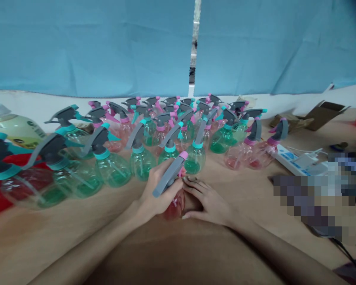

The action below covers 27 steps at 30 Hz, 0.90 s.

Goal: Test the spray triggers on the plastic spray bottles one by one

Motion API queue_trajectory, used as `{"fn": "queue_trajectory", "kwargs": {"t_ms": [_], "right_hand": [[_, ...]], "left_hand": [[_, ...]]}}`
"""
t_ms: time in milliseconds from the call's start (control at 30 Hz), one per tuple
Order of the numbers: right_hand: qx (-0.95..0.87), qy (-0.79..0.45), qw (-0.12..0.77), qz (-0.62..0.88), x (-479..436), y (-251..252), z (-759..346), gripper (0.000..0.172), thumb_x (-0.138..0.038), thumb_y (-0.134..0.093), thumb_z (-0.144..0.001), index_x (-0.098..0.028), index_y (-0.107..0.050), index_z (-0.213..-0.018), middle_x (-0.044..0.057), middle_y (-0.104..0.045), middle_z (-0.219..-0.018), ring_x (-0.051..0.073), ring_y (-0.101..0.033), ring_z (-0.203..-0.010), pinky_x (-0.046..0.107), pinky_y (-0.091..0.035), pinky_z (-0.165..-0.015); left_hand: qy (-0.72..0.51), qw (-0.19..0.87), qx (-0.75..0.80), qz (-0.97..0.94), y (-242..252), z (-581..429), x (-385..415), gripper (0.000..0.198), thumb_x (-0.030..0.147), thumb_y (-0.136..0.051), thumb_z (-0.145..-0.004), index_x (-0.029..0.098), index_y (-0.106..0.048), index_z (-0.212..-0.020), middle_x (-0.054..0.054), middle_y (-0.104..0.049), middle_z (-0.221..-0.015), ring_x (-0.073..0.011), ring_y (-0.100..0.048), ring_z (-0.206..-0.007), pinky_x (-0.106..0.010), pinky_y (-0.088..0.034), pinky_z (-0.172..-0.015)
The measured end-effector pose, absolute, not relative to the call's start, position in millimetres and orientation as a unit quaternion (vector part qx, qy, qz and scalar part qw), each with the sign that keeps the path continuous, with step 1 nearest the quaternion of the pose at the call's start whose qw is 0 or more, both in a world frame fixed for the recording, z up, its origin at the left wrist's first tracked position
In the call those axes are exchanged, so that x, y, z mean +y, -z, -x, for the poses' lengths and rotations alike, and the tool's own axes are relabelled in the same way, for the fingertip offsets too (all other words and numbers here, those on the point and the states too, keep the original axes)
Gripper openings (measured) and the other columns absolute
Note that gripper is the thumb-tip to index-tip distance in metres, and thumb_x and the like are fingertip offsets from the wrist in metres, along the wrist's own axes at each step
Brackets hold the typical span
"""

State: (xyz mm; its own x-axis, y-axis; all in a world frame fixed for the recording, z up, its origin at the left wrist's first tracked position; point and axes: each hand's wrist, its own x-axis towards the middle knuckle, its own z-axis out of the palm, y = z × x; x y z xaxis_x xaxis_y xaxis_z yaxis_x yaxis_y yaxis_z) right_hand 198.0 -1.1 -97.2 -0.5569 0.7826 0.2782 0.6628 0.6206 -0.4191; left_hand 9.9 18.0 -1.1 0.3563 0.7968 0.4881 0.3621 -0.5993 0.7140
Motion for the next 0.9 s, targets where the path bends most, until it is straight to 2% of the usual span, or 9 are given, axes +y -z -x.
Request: {"fn": "queue_trajectory", "kwargs": {"t_ms": [167, 333, 600, 733, 900], "right_hand": [[-0.871, -0.142, 0.218, 0.416, -1.8, 94.2, -198.3, 0.084, -0.066, -0.054, -0.072, -0.014, -0.039, -0.135, 0.014, -0.04, -0.141, 0.026, -0.031, -0.133, 0.049, -0.026, -0.108], [-0.866, -0.144, 0.227, 0.423, -1.2, 97.1, -198.8, 0.082, -0.066, -0.056, -0.071, -0.017, -0.04, -0.135, 0.013, -0.04, -0.141, 0.027, -0.033, -0.131, 0.05, -0.028, -0.107], [-0.863, -0.143, 0.252, 0.414, 3.5, 105.2, -201.5, 0.071, -0.061, -0.053, -0.077, -0.02, -0.043, -0.133, 0.009, -0.042, -0.14, 0.025, -0.036, -0.13, 0.047, -0.029, -0.108], [-0.863, -0.155, 0.243, 0.415, 4.5, 104.6, -201.8, 0.071, -0.061, -0.052, -0.078, -0.019, -0.042, -0.134, 0.008, -0.041, -0.141, 0.024, -0.035, -0.131, 0.045, -0.027, -0.109], [-0.862, -0.151, 0.252, 0.412, 4.5, 101.9, -201.1, 0.066, -0.06, -0.05, -0.08, -0.019, -0.045, -0.131, 0.009, -0.047, -0.137, 0.023, -0.036, -0.13, 0.045, -0.028, -0.109]], "left_hand": [[-0.422, 0.277, 0.361, -0.784, 2.2, -9.0, 20.9, 0.011, 0.014, -0.048, -0.073, 0.02, -0.057, -0.076, 0.001, -0.059, -0.072, -0.0137, -0.056, -0.064, -0.029, -0.048, -0.063], [-0.432, 0.253, 0.378, -0.779, 8.0, -10.8, 24.2, 0.026, 0.014, -0.051, -0.075, 0.021, -0.061, -0.097, -0.002, -0.065, -0.089, -0.0157, -0.06, -0.072, -0.03, -0.05, -0.068], [-0.44, 0.239, 0.386, -0.775, 9.2, -12.7, 22.2, 0.023, 0.014, -0.051, -0.077, 0.018, -0.06, -0.098, -0.004, -0.066, -0.087, -0.0158, -0.062, -0.07, -0.027, -0.049, -0.06], [-0.438, 0.249, 0.385, -0.773, 9.5, -12.8, 22.8, 0.024, 0.015, -0.051, -0.078, 0.018, -0.06, -0.1, -0.005, -0.066, -0.096, -0.0168, -0.063, -0.076, -0.028, -0.05, -0.065], [-0.446, 0.255, 0.375, -0.772, 9.2, -13.5, 23.4, 0.023, 0.015, -0.052, -0.078, 0.018, -0.06, -0.1, -0.004, -0.066, -0.093, -0.0157, -0.062, -0.075, -0.029, -0.05, -0.07]]}}
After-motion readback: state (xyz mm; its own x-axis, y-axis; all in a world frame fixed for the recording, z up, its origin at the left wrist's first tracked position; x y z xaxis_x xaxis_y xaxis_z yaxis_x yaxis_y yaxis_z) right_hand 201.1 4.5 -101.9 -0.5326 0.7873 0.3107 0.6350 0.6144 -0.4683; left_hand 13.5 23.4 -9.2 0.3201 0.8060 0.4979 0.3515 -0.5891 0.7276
